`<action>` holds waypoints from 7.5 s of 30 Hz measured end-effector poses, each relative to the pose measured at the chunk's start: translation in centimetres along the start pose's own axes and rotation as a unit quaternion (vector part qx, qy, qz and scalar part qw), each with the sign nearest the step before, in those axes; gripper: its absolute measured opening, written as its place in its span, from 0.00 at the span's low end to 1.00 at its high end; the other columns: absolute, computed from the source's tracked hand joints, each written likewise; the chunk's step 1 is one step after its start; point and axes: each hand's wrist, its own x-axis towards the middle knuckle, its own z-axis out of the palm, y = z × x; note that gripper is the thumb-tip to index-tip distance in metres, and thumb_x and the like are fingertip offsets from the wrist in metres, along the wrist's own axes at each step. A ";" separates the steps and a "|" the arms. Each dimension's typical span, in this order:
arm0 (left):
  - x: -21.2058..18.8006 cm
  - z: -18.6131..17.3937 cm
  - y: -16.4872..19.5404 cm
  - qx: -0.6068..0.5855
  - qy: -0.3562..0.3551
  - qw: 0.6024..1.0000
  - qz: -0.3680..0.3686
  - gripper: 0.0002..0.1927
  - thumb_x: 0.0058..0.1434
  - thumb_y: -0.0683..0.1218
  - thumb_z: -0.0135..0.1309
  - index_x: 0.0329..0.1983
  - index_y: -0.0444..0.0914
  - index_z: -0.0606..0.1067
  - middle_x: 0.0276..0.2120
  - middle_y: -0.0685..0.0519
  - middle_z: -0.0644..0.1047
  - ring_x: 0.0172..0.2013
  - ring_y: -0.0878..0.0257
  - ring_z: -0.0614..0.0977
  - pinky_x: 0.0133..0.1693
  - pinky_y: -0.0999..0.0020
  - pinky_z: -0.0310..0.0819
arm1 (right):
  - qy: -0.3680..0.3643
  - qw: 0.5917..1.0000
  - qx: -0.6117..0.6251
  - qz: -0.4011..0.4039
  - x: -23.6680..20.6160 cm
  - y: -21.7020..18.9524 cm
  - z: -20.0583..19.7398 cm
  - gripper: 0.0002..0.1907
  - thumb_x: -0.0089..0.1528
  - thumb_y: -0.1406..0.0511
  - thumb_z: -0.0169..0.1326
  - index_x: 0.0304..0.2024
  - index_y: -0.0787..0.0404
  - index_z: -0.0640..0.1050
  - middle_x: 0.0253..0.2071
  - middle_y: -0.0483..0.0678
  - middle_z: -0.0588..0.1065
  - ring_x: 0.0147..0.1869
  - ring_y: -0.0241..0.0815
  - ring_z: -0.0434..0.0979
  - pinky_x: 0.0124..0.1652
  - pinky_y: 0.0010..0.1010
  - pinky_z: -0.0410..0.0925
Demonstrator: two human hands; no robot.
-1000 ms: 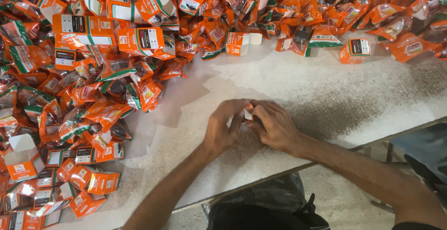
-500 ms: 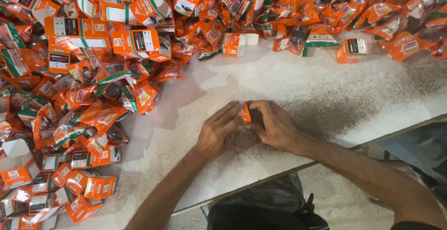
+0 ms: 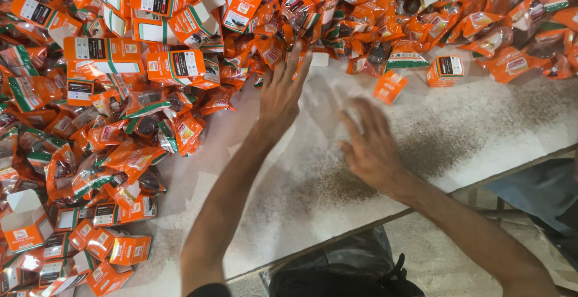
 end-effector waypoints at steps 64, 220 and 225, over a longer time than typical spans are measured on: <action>-9.2 -4.6 6.5 -0.480 -0.068 0.801 -0.352 0.07 0.62 0.42 0.53 0.39 0.32 0.76 0.24 0.48 0.74 0.23 0.66 0.71 0.26 0.66 0.66 | -0.077 0.952 0.298 -0.008 0.3 -2.3 2.6 0.27 0.55 0.64 0.67 0.56 0.63 0.75 0.55 0.54 0.76 0.60 0.56 0.76 0.55 0.44 0.70; -10.7 -21.2 -11.6 -0.183 -0.387 0.899 -0.090 0.55 0.42 0.36 0.64 0.77 0.40 0.56 0.71 0.38 0.60 0.74 0.37 0.52 0.61 0.39 0.53 | -0.095 0.935 0.341 -0.004 5.8 6.3 7.6 0.37 0.69 0.58 0.58 0.67 0.68 0.53 0.57 0.56 0.71 0.61 0.47 0.75 0.58 0.41 0.70; -3.6 -16.9 -4.3 -0.247 -0.141 0.959 0.011 0.21 0.50 0.29 0.49 0.47 0.35 0.76 0.46 0.44 0.79 0.52 0.45 0.80 0.52 0.54 0.76 | 0.126 0.839 0.529 0.023 11.8 12.4 5.5 0.45 0.78 0.64 0.56 0.74 0.61 0.33 0.70 0.53 0.61 0.66 0.41 0.70 0.64 0.34 0.70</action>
